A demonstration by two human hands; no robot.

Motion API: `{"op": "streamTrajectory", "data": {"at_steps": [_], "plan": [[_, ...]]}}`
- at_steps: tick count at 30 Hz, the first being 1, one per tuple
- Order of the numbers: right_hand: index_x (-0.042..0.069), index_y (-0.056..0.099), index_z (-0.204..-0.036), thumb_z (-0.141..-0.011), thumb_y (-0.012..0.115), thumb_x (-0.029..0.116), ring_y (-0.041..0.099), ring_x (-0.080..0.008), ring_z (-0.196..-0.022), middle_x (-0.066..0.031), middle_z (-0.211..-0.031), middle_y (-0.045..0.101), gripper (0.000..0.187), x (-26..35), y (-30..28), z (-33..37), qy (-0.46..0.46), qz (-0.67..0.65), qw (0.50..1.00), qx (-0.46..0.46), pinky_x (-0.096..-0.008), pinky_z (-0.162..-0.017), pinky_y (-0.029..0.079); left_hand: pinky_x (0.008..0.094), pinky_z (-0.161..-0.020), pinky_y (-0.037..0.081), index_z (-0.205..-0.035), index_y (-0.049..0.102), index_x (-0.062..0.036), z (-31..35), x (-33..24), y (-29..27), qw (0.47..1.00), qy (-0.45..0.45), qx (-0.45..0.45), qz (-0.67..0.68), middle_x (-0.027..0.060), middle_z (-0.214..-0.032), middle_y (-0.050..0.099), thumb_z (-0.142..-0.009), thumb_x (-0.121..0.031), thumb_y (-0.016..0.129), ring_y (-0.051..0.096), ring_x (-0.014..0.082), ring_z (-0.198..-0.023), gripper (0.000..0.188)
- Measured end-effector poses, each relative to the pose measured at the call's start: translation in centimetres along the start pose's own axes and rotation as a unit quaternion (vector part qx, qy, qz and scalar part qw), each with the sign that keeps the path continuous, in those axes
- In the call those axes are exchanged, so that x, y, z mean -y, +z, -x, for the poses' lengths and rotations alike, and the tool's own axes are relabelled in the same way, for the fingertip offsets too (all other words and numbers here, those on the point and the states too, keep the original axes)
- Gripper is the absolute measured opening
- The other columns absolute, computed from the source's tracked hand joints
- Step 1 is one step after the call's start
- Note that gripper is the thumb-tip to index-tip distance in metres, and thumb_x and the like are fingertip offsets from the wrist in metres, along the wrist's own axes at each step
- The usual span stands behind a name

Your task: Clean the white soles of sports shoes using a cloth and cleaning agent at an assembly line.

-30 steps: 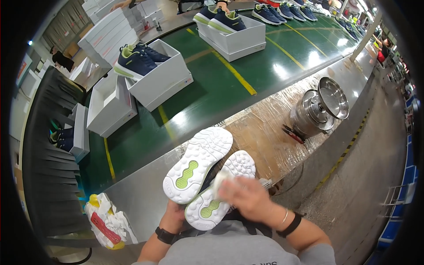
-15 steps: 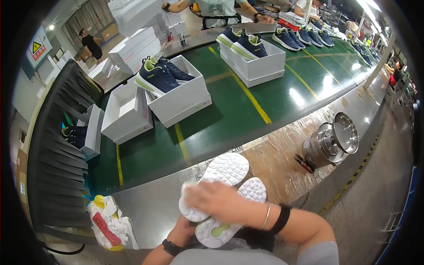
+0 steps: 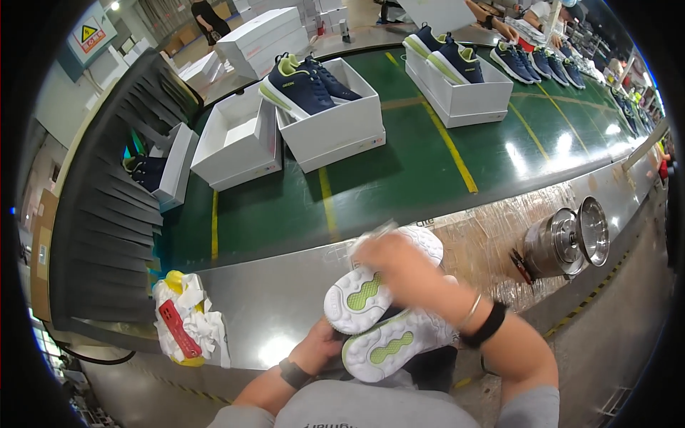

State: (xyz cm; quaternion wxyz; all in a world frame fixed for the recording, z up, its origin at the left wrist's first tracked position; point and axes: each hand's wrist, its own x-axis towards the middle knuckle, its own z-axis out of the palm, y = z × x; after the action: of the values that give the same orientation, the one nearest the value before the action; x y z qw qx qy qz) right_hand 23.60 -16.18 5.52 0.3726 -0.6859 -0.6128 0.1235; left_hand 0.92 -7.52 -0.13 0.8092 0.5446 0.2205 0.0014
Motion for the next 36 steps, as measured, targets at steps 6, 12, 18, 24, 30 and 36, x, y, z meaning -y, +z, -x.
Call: {"op": "streamTrajectory", "data": {"at_steps": [6, 12, 18, 24, 30, 36], "plan": [[0.005, 0.059, -0.102, -0.07, 0.059, 0.013, 0.052, -0.0338, -0.104, -0.0125, -0.128, 0.047, 0.033, 9.0, 1.3, 3.0, -0.179, 0.081, 0.981, 0.012, -0.0397, -0.077, 0.049, 0.0386, -0.103, 0.04, -0.128, 0.047, -0.003, -1.8, -1.4, 1.0, 0.966, -0.116, -0.06, 0.224, 0.013, -0.128, 0.052, -0.091, -0.02, 0.054, 0.052, 0.0234, -0.117, 0.042], [0.009, 0.06, -0.11, -0.07, 0.052, 0.0, 0.052, -0.0319, -0.094, -0.0097, -0.111, 0.058, 0.041, -6.9, -2.2, 3.9, 0.089, 0.197, 0.971, -0.103, -0.0409, -0.082, 0.045, 0.0383, -0.101, 0.042, -0.128, 0.048, -0.0032, -0.5, -4.4, 3.3, 0.998, -0.038, -0.024, 0.043, 0.0126, -0.13, 0.052, -0.091, -0.023, 0.053, 0.052, 0.0231, -0.117, 0.042], [0.001, 0.063, -0.103, -0.077, 0.048, -0.004, 0.055, -0.0344, -0.102, -0.0169, -0.109, 0.06, 0.031, -5.8, -3.4, 6.6, 0.186, 0.107, 0.969, -0.125, -0.0399, -0.091, 0.041, 0.0359, -0.09, 0.049, -0.121, 0.054, -0.0026, -1.0, -9.0, -1.7, 0.989, 0.03, -0.044, 0.135, 0.0121, -0.117, 0.06, -0.092, -0.034, 0.053, 0.061, 0.0218, -0.102, 0.043], [0.0, 0.063, -0.104, -0.077, 0.047, -0.009, 0.057, -0.0345, -0.097, -0.0182, -0.106, 0.061, 0.033, -1.7, -1.1, 6.2, 0.11, -0.002, 0.972, -0.209, -0.0375, -0.086, 0.044, 0.0301, -0.074, 0.051, -0.099, 0.065, -0.0021, 4.3, -27.0, -9.9, 0.993, 0.077, -0.078, -0.046, 0.0067, -0.094, 0.067, -0.087, -0.034, 0.062, 0.063, 0.0146, -0.079, 0.035], [0.0, 0.061, -0.108, -0.081, 0.045, -0.009, 0.058, -0.0286, -0.104, -0.0186, -0.113, 0.06, 0.033, -0.2, 2.7, 6.3, 0.23, -0.201, 0.924, -0.232, -0.0332, -0.09, 0.044, 0.038, -0.08, 0.047, -0.088, 0.072, -0.0051, 3.1, -40.5, -15.2, 0.524, 0.165, -0.32, -0.772, 0.0113, -0.082, 0.069, -0.068, -0.055, 0.072, 0.065, 0.0217, -0.081, 0.053], [-0.003, 0.056, -0.119, -0.092, 0.048, 0.004, 0.058, -0.02, -0.1, -0.0137, -0.107, 0.064, 0.029, 0.8, 2.9, 5.6, 0.2, -0.018, 0.964, -0.174, -0.0311, -0.087, 0.043, 0.0518, -0.107, 0.014, -0.085, 0.074, -0.0129, -4.9, -43.9, -23.9, 0.196, -0.07, -0.22, -0.953, 0.0075, -0.085, 0.066, -0.056, -0.053, 0.076, 0.061, 0.0232, -0.09, 0.049]]}}
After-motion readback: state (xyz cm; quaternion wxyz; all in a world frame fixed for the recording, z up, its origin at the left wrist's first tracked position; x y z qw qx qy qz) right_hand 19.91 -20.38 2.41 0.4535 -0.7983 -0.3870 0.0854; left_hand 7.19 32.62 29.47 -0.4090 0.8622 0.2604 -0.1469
